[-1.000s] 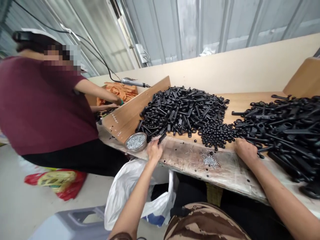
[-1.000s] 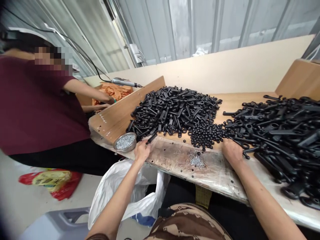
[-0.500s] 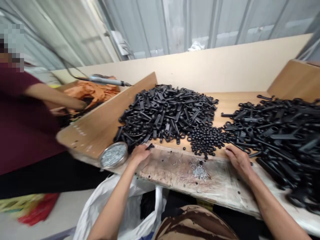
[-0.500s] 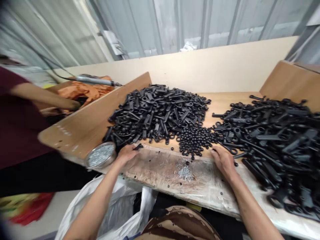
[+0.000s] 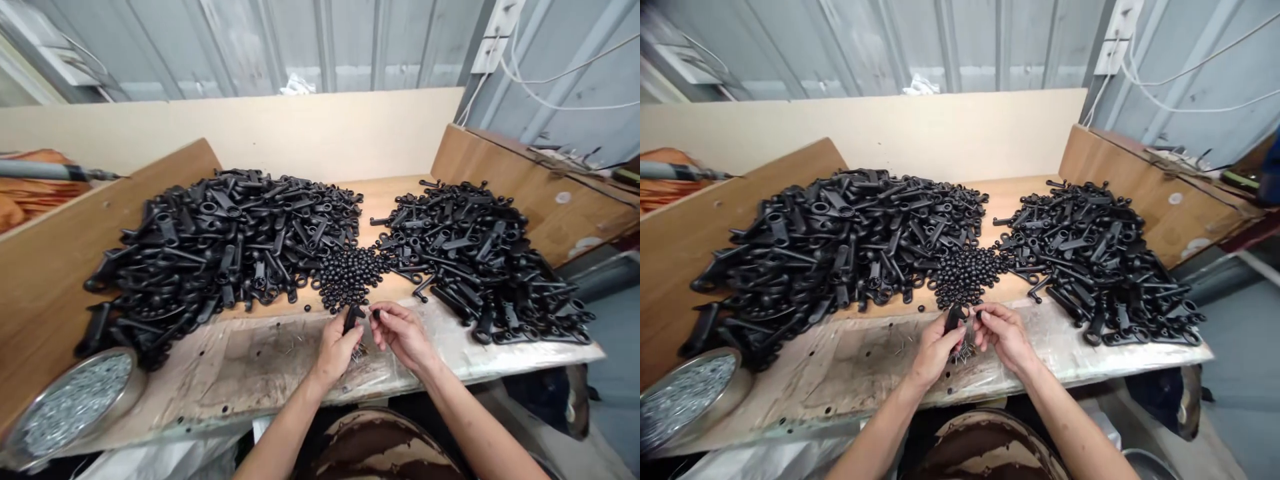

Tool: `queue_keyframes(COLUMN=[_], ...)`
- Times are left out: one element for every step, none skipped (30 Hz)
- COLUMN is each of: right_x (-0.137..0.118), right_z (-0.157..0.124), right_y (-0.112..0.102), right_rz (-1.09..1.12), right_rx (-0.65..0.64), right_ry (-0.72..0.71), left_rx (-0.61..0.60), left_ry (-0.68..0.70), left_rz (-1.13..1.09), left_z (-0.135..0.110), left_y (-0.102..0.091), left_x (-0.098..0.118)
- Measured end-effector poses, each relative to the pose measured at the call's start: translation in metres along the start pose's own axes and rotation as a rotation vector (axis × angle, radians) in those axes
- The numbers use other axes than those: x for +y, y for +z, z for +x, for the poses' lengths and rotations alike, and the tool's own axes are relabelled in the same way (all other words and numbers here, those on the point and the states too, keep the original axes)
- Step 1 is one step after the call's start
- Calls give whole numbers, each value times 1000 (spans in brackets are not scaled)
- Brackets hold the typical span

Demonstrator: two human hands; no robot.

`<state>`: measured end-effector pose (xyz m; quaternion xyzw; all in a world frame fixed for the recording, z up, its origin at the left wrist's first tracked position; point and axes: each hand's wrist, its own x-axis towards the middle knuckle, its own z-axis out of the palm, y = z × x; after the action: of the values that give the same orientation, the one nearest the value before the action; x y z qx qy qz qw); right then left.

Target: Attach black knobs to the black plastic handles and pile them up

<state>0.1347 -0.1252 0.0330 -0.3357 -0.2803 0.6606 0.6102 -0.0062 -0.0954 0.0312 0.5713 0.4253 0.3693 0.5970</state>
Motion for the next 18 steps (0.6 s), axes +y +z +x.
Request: queue_keyframes(right_x=[3, 6, 9, 11, 13, 15, 17, 19, 21, 23, 26, 28, 30, 32, 34, 35, 36, 37], right_z=[-4, -7, -9, -10, -10, -9, -8, -7, -6, -5, -4, -3, -3, -2, -2, -2, -1, -1], right_y=[-2, -3, -5, -5, -6, -6, -6, -6, -5, -5, -4, -4, -3, -3, -3, -3, -3, -3], right_rz=[3, 6, 8, 9, 11, 12, 11, 6, 1, -5, -10, -12, -11, -8, -5, 2, 15, 32], right_rx=[24, 45, 61, 74, 84, 92, 100, 108, 116, 128, 142, 159, 177, 198, 216, 231, 242, 248], right_ry=[-1, -5, -11, -16, -22, -26, -31, -34, -38, -44, -50, -54, -54, -54, -51, -44, -30, -7], left_rx=[-5, -13, -19, -20, -10, 6, 23, 41, 61, 79, 95, 113, 136, 161, 184, 206, 223, 233], left_ry=[26, 42, 53, 63, 79, 100, 124, 148, 168, 182, 188, 190, 196, 209, 227, 248, 271, 293], left_rz=[50, 103, 160, 217, 271, 319, 359, 389, 410, 431, 460, 504, 560, 624, 691, 753, 804, 842], left_z=[-1, -2, -2, -3, -3, -3, -3, -3, -3, -3, -3, -2, -2, -2, -2, -2, -2, -2], left_y=[4, 6, 8, 9, 10, 11, 11, 12, 12, 13, 13, 13, 13, 14, 14, 14, 14, 13], left_x=[-5, -10, -14, -17, -19, -21, -22, -22, -22, -23, -25, -27, -30, -34, -38, -42, -46, -49])
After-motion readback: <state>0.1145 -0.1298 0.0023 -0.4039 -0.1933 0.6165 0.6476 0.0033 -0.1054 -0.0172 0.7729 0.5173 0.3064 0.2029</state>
